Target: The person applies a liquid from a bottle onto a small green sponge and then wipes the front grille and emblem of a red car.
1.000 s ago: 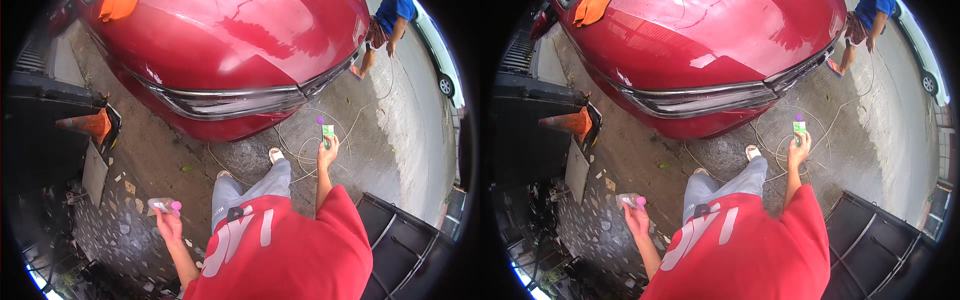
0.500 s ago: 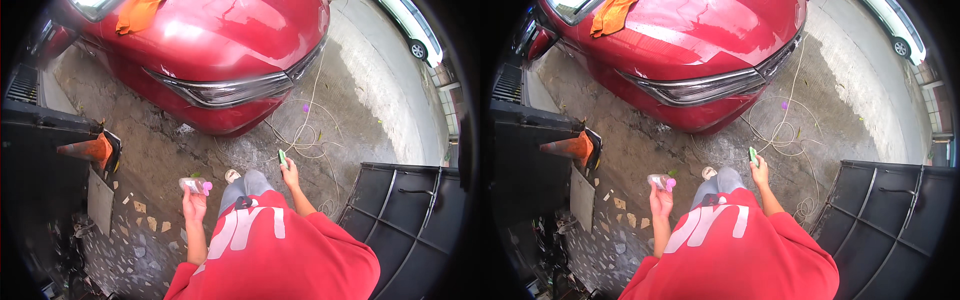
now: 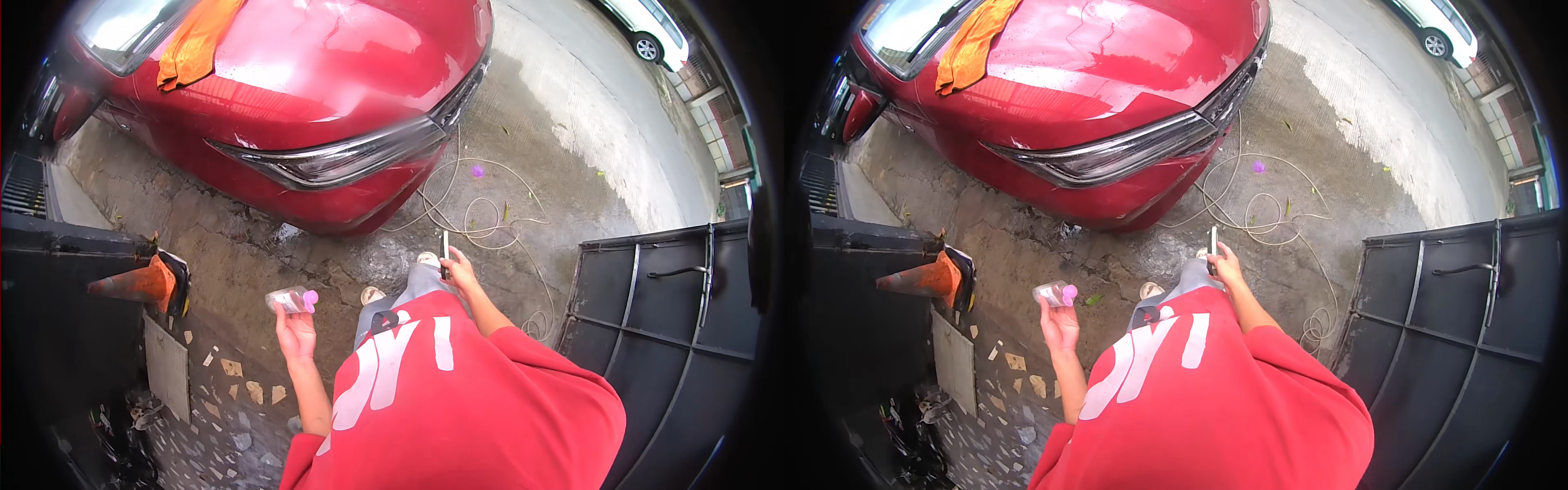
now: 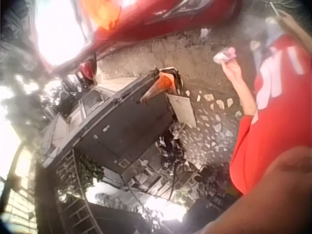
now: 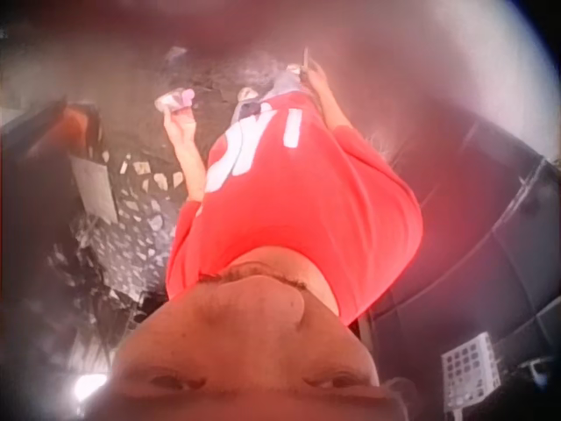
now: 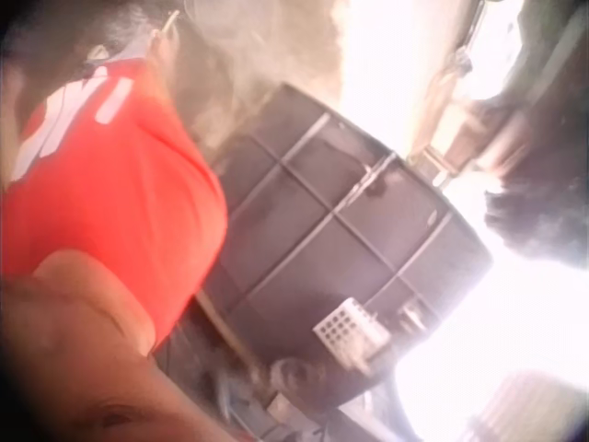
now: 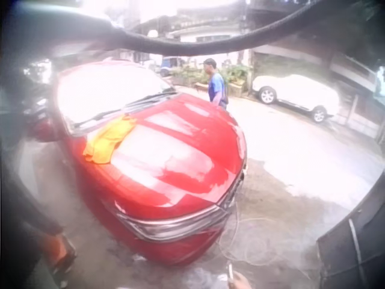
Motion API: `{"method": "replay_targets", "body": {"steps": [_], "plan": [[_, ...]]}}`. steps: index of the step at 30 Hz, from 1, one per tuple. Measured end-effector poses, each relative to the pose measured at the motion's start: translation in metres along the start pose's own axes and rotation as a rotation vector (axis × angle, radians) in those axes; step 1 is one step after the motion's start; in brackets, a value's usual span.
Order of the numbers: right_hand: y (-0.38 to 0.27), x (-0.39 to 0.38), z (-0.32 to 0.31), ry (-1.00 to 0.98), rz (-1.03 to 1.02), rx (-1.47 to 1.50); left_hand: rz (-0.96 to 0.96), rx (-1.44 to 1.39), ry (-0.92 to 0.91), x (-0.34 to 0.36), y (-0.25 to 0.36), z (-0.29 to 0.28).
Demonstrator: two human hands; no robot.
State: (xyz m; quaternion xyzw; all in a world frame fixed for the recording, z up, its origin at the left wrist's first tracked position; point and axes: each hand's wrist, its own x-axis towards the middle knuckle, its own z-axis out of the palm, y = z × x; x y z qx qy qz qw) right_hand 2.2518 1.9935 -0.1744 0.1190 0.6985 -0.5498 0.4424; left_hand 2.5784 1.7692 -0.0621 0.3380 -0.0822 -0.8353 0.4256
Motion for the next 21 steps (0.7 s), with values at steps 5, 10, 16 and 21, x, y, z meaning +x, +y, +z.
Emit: {"method": "replay_targets", "body": {"steps": [5, 10, 16, 21], "plan": [[-0.077, 0.070, 0.002, 0.050, -0.393, -0.171, 0.024, -0.018, -0.025, 0.006, -0.025, 0.012], [-0.205, 0.152, -0.014, 0.403, -0.866, -0.440, 0.053, -0.004, 0.038, 0.024, -0.083, 0.031], [-0.285, 0.197, -0.018, 0.235, -1.286, -0.913, -0.004, -0.062, 0.110, 0.045, -0.182, 0.082], [-0.366, 0.267, -0.067, 0.211, -1.381, -1.026, -0.044, -0.046, 0.156, 0.032, -0.245, 0.150]]}}
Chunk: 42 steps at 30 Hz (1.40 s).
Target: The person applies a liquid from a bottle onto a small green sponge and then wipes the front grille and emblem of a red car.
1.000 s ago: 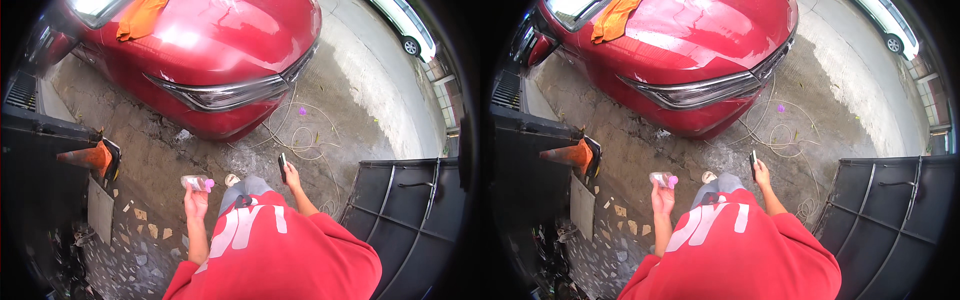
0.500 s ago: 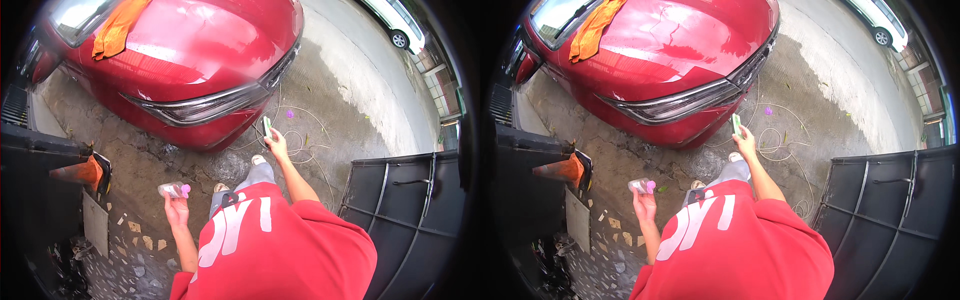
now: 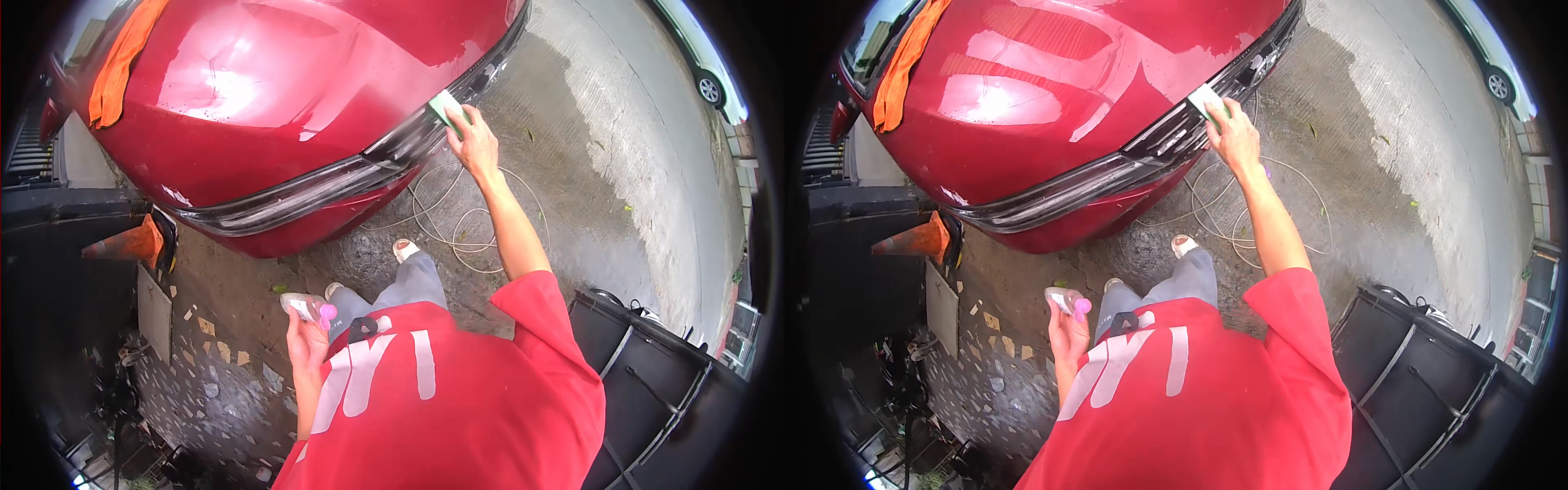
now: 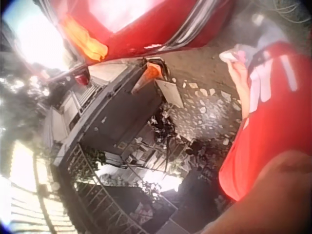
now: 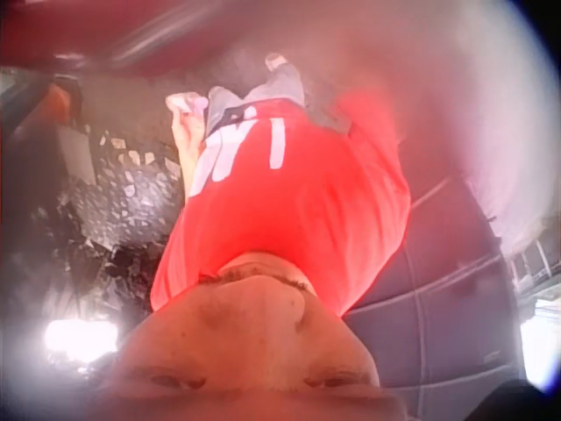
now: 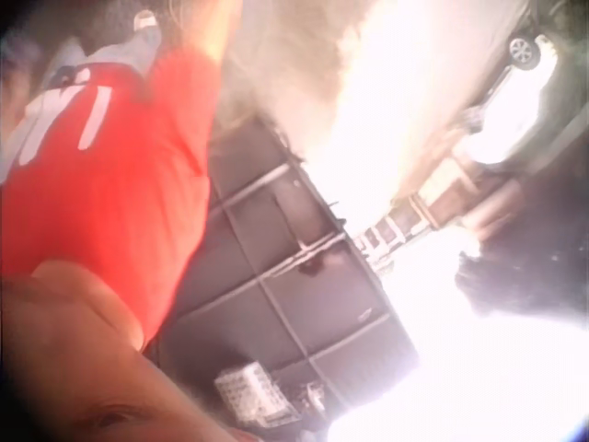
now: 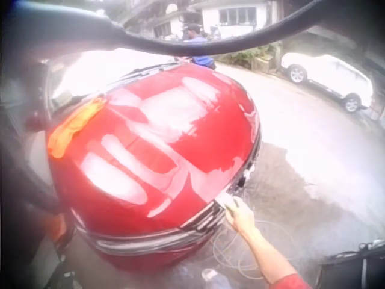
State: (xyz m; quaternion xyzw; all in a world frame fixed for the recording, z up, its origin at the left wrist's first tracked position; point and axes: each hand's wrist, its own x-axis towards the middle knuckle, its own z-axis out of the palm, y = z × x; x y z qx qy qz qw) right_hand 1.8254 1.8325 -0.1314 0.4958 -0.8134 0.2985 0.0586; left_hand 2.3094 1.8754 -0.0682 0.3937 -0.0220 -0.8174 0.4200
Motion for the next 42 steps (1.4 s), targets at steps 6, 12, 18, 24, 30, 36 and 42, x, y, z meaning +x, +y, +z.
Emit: {"method": "replay_targets", "body": {"steps": [6, 12, 18, 24, 30, 36, 42], "plan": [[-0.027, -0.022, 0.015, -0.059, -0.017, 0.105, -0.010, 0.046, 0.099, -0.002, -0.031, 0.019], [0.013, 0.008, 0.016, 0.039, -0.028, 0.081, -0.005, 0.120, -0.026, 0.001, -0.043, 0.051], [-0.017, -0.008, 0.019, -0.047, -0.009, 0.158, 0.031, 0.000, -0.107, 0.006, -0.068, 0.043], [0.035, 0.023, 0.007, -0.109, -0.157, 0.099, 0.043, -0.105, -0.097, -0.002, -0.130, 0.028], [0.099, 0.068, 0.018, 0.072, -0.006, 0.114, 0.204, -0.186, -0.004, -0.016, -0.197, 0.041], [0.088, 0.053, 0.013, -0.114, -0.461, 0.319, 0.213, -0.260, -0.198, 0.123, -0.279, 0.127], [0.262, 0.181, -0.001, 0.090, -0.154, 0.125, 0.264, -0.354, -0.245, 0.187, -0.348, 0.219]]}}
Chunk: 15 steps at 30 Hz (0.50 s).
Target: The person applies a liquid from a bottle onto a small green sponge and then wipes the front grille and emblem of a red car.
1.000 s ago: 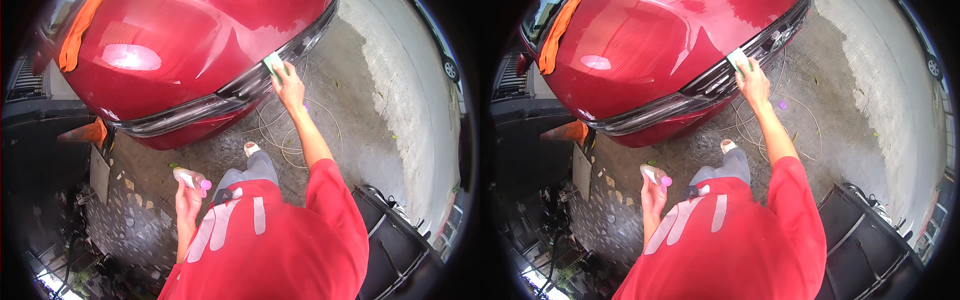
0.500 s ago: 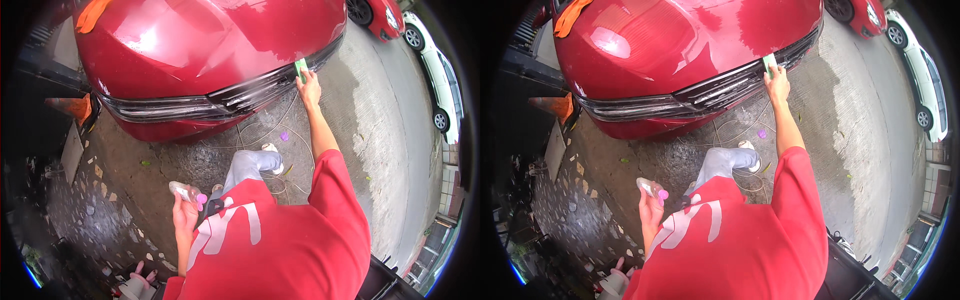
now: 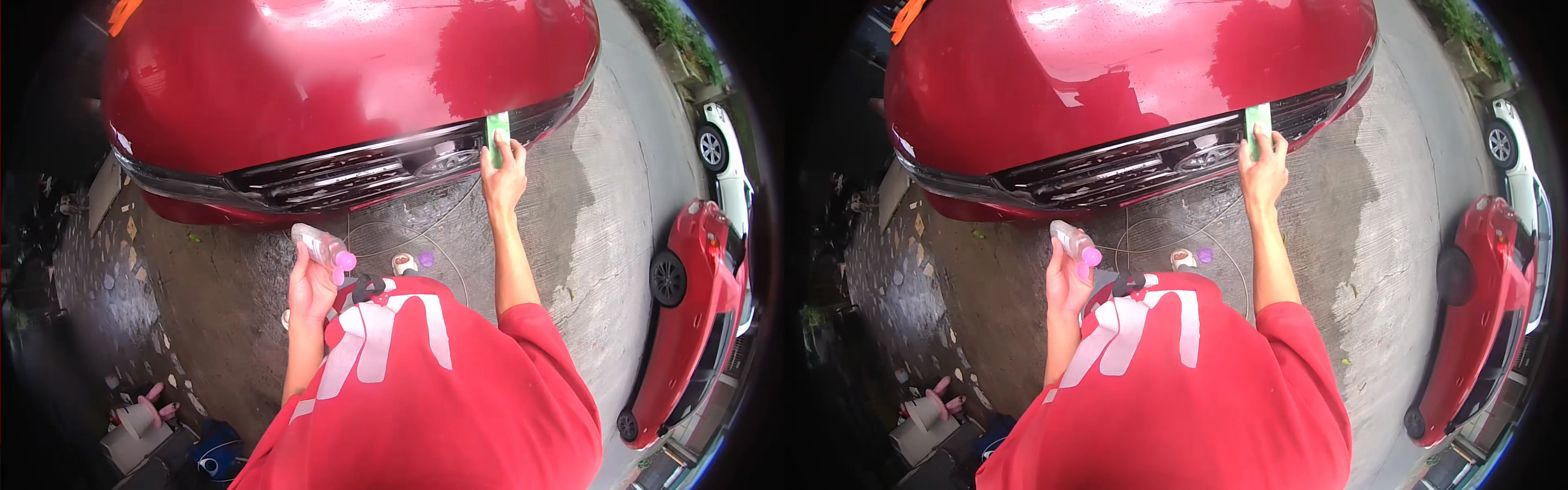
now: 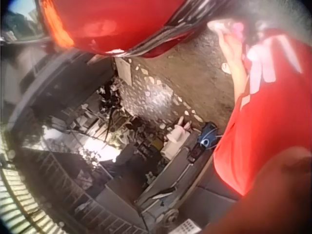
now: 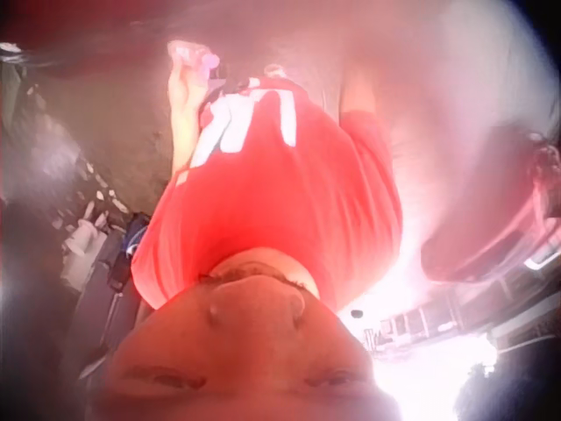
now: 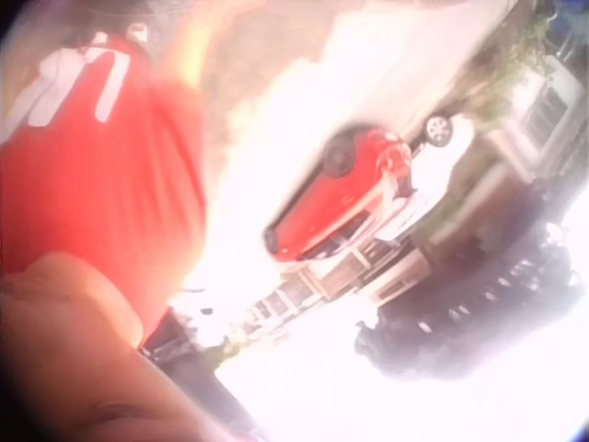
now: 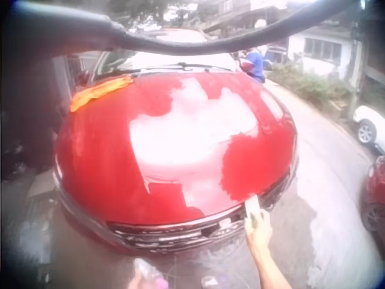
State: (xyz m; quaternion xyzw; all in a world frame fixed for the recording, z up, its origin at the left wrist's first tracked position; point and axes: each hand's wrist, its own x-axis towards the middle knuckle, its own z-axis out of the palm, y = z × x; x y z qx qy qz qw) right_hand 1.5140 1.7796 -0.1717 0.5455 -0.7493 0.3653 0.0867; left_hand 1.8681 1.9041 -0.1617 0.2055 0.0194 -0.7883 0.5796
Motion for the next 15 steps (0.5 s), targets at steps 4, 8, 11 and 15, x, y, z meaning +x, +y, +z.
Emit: {"method": "replay_targets", "body": {"steps": [4, 8, 11, 15], "plan": [[-0.090, -0.064, 0.007, -0.306, -0.306, 0.289, -0.066, 0.051, 0.029, 0.023, -0.050, 0.025], [-0.006, -0.001, -0.002, -0.194, -0.118, 0.260, 0.059, 0.153, 0.121, 0.005, -0.058, 0.036], [0.053, 0.028, -0.002, -0.071, 0.014, 0.226, 0.105, 0.176, 0.195, -0.001, -0.070, 0.042], [0.012, -0.020, 0.007, -0.192, -0.158, 0.387, 0.087, 0.145, 0.215, -0.003, -0.080, 0.036]]}}
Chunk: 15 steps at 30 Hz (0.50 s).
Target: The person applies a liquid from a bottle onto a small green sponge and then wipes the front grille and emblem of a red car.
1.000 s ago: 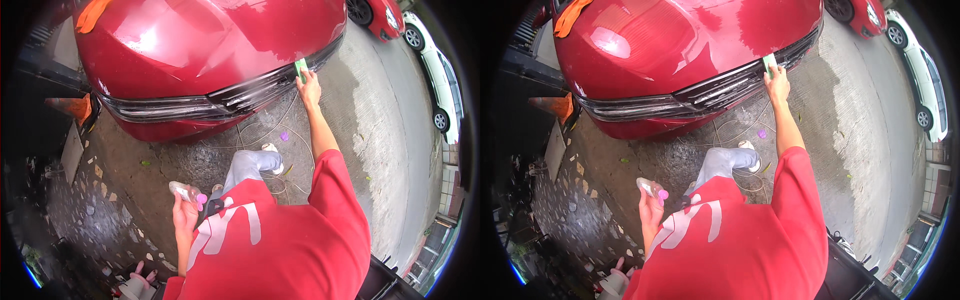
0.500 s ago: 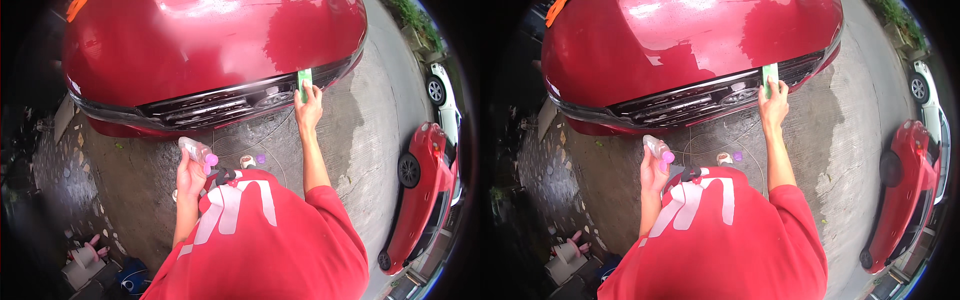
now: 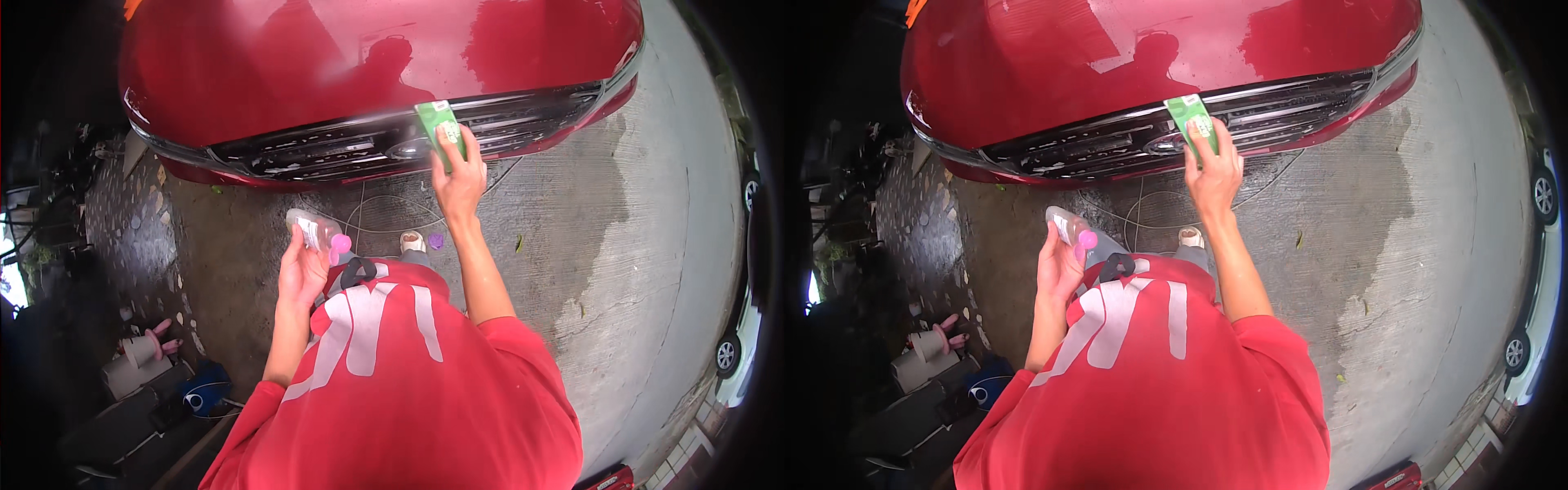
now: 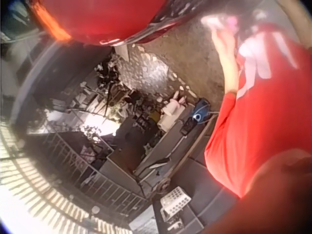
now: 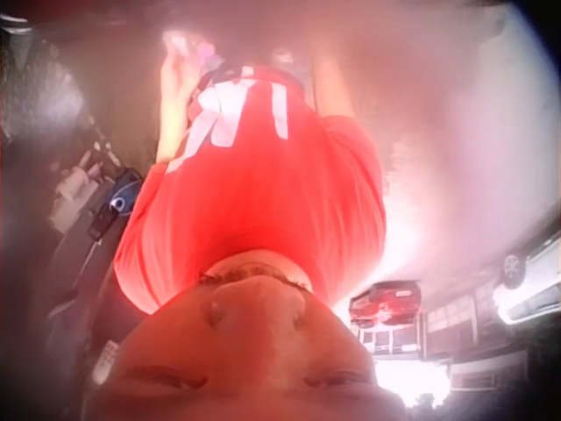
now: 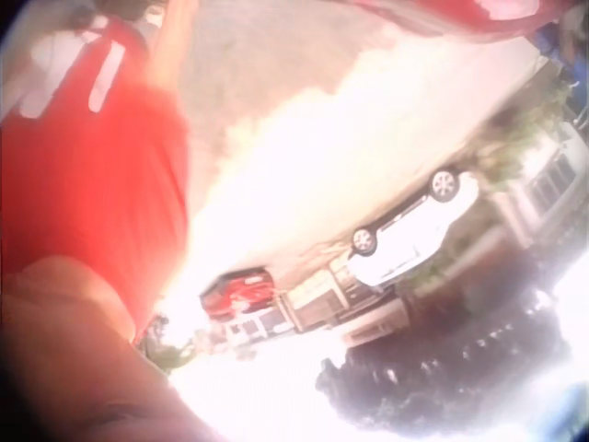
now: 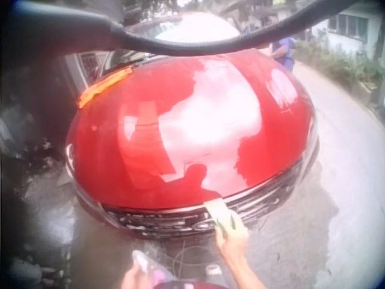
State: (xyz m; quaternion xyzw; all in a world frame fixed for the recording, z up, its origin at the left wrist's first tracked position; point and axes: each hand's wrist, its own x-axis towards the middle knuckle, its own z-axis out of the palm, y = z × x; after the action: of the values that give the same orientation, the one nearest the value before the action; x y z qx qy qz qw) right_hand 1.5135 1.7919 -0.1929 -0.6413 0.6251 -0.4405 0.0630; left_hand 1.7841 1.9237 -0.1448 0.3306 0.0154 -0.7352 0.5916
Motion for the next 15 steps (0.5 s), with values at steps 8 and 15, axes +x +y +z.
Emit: {"method": "replay_targets", "body": {"steps": [8, 15], "plan": [[0.073, 0.062, -0.064, -0.196, -0.231, 0.037, 0.044, 0.089, -0.010, 0.001, -0.001, 0.014], [0.012, 0.053, -0.019, -0.251, -0.586, -0.088, 0.032, 0.056, -0.014, 0.003, 0.006, 0.001]]}}
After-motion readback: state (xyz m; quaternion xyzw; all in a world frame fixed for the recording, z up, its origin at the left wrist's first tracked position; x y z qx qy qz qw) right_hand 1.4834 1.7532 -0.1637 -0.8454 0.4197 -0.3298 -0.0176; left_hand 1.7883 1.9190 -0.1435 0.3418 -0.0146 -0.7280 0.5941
